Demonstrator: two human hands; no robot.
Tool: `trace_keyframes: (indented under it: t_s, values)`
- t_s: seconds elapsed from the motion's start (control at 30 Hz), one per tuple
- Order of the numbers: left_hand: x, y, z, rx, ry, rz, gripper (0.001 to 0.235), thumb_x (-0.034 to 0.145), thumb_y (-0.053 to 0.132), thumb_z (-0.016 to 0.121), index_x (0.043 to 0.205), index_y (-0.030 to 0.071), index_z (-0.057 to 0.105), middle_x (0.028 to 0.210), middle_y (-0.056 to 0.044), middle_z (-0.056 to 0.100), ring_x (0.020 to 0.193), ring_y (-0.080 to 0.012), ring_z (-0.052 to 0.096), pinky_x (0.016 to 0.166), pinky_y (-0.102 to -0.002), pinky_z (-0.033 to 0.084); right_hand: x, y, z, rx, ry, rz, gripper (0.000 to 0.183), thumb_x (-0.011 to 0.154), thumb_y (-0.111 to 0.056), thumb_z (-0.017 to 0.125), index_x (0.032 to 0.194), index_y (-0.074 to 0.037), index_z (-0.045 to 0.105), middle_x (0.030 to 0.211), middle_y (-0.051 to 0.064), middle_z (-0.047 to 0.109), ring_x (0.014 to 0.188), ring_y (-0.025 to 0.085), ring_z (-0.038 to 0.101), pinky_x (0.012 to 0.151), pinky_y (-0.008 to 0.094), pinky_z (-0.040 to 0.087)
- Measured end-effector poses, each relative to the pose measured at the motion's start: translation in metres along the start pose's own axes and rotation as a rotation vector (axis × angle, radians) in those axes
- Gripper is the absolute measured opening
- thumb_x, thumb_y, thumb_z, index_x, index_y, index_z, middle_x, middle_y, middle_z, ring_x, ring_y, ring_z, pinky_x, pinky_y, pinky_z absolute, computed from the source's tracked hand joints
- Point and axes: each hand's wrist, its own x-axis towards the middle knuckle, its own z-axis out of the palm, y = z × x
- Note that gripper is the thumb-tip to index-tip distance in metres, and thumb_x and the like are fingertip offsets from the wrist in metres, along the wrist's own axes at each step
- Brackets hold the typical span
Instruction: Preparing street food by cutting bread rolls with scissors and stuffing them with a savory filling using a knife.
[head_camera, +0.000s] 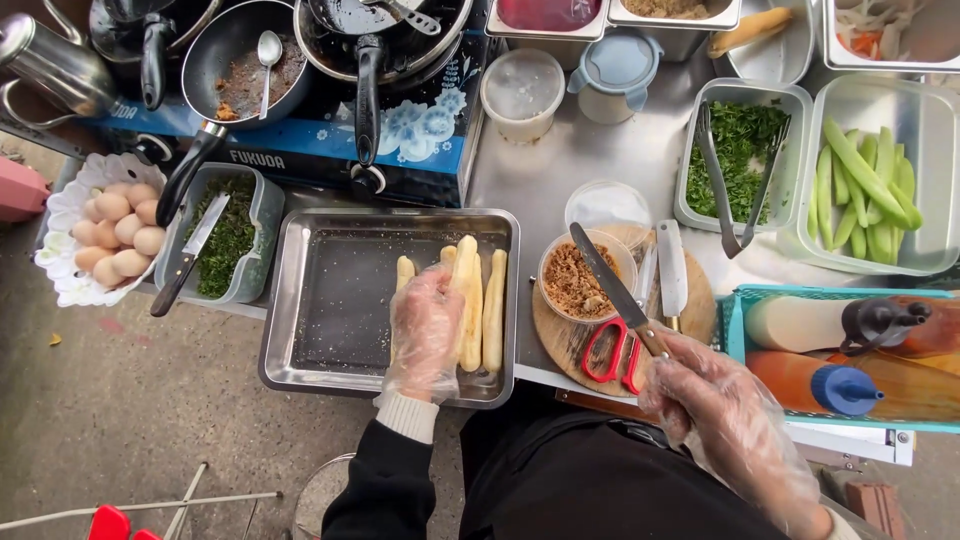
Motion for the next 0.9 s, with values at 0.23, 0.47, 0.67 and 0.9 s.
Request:
trace_keyframes:
  t_s: [0.23, 0.47, 0.67, 0.9]
  values:
    - [-0.041, 0.072, 0.005, -0.630, -0.124, -0.276, 0.022, 0.096, 0.024, 0.069, 0.112, 0.010, 0.072, 0.127, -0.009, 0.073, 0.107, -0.0210, 0.071, 0.089, -0.033, 0.064, 0.020, -0.019, 0.041, 0.025, -0.161, 0.065, 0.026, 0.094, -0.022, 0.067, 0.115, -0.007, 0.070, 0.068, 0.008, 0.058, 0.054, 0.018, 0.049, 0.052, 0.032, 0.043]
    - [-0.062, 0.100, 0.024, -0.595, -0.166, -0.275, 0.033, 0.095, 0.023, 0.072, 0.126, 0.013, 0.075, 0.113, -0.016, 0.077, 0.107, -0.0286, 0.075, 0.083, -0.037, 0.064, 0.050, 0.000, 0.072, -0.309, 0.017, -0.053, 0.053, 0.081, -0.047, 0.089, 0.119, -0.014, 0.074, 0.114, 0.013, 0.079, 0.115, 0.034, 0.075, 0.102, 0.053, 0.054]
    - [-0.057, 0.099, 0.025, -0.493, -0.267, -0.234, 0.075, 0.087, 0.020, 0.072, 0.157, 0.016, 0.047, 0.132, -0.015, 0.068, 0.120, -0.0303, 0.070, 0.095, -0.042, 0.062, 0.048, -0.004, 0.073, -0.475, -0.058, -0.045, 0.059, 0.085, -0.057, 0.077, 0.131, -0.020, 0.071, 0.124, 0.014, 0.077, 0.123, 0.038, 0.070, 0.106, 0.057, 0.052]
    - [-0.052, 0.111, 0.004, -0.887, -0.252, -0.375, 0.062, 0.093, -0.001, 0.060, 0.154, 0.010, 0.055, 0.137, -0.027, 0.061, 0.111, -0.0356, 0.067, 0.082, -0.036, 0.064, 0.049, 0.005, 0.066, -0.167, -0.061, 0.124, 0.044, 0.085, -0.017, 0.070, 0.127, -0.008, 0.073, 0.095, 0.019, 0.075, 0.096, 0.039, 0.068, 0.093, 0.050, 0.052]
